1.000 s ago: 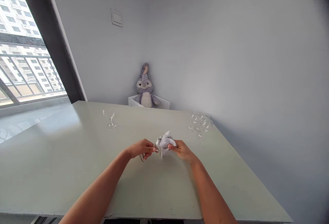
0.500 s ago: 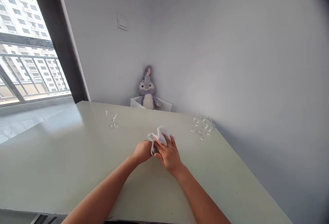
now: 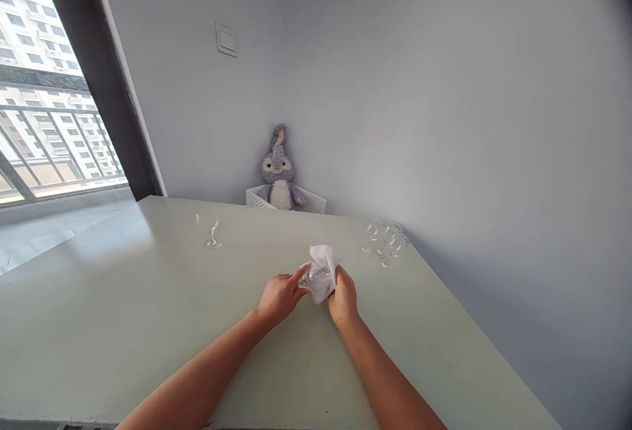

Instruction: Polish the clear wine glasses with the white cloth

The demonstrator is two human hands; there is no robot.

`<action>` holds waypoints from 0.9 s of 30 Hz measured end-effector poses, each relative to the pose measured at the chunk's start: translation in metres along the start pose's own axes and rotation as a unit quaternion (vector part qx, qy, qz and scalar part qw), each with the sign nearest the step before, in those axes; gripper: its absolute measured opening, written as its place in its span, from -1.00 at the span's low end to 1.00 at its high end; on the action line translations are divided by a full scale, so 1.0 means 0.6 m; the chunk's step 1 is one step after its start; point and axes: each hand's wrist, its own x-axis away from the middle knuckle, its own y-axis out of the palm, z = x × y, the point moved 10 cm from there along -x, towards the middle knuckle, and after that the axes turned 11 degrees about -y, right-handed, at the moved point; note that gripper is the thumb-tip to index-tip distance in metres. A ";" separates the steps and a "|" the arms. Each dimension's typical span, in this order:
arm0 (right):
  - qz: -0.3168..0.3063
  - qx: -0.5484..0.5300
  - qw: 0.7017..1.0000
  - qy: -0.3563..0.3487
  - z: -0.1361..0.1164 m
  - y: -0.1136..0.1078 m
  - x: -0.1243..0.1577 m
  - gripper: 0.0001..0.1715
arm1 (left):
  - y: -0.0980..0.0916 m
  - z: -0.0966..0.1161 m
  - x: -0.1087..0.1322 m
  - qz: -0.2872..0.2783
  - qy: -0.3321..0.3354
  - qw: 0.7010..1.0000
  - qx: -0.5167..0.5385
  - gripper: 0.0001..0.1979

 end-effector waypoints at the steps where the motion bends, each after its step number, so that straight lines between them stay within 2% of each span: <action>1: 0.019 -0.038 0.999 0.026 0.013 0.003 0.008 -0.75 | 0.001 -0.004 -0.001 0.000 -0.017 1.000 0.016 -0.51; 3: 0.021 -0.099 0.992 0.071 0.031 0.021 0.026 -0.72 | 0.000 -0.015 -0.003 0.008 -0.056 0.997 0.047 -0.50; 6: -0.038 -0.132 0.988 0.074 0.027 0.059 0.048 -0.70 | -0.011 -0.023 -0.002 0.047 -0.087 0.992 0.080 -0.51; 10: -0.086 -0.091 0.991 0.055 0.022 0.078 0.068 -0.74 | -0.029 0.000 0.010 0.116 -0.047 0.987 0.104 -0.41; 14: -0.103 -0.066 0.990 0.075 0.035 0.082 0.076 -0.70 | -0.036 0.025 0.021 0.136 -0.022 0.985 0.108 -0.24; 16: -0.102 -0.074 0.988 0.093 0.040 0.080 0.071 -0.72 | -0.034 0.025 0.017 0.101 -0.033 0.984 0.145 -0.24; 18: -0.110 -0.094 0.983 0.112 0.041 0.078 0.063 -0.73 | -0.022 0.017 0.006 0.012 -0.056 0.970 0.238 -0.32; 19: -0.121 -0.105 0.979 0.123 0.041 0.079 0.060 -0.73 | -0.013 0.012 0.001 -0.043 -0.071 0.950 0.302 -0.38; 21: -0.149 -0.120 0.971 0.142 0.039 0.081 0.057 -0.71 | -0.004 0.002 -0.005 -0.131 -0.104 0.888 0.428 -0.47; 23: -0.196 -0.111 0.959 0.174 0.039 0.086 0.067 -0.71 | -0.008 -0.008 -0.008 -0.166 -0.129 0.834 0.510 -0.48; 25: -0.254 -0.088 0.940 0.212 0.042 0.093 0.087 -0.69 | -0.015 -0.008 -0.008 -0.192 -0.125 0.799 0.556 -0.45; 27: -0.309 -0.058 0.920 0.234 0.040 0.100 0.107 -0.66 | -0.021 0.004 -0.004 -0.229 -0.092 0.771 0.587 -0.40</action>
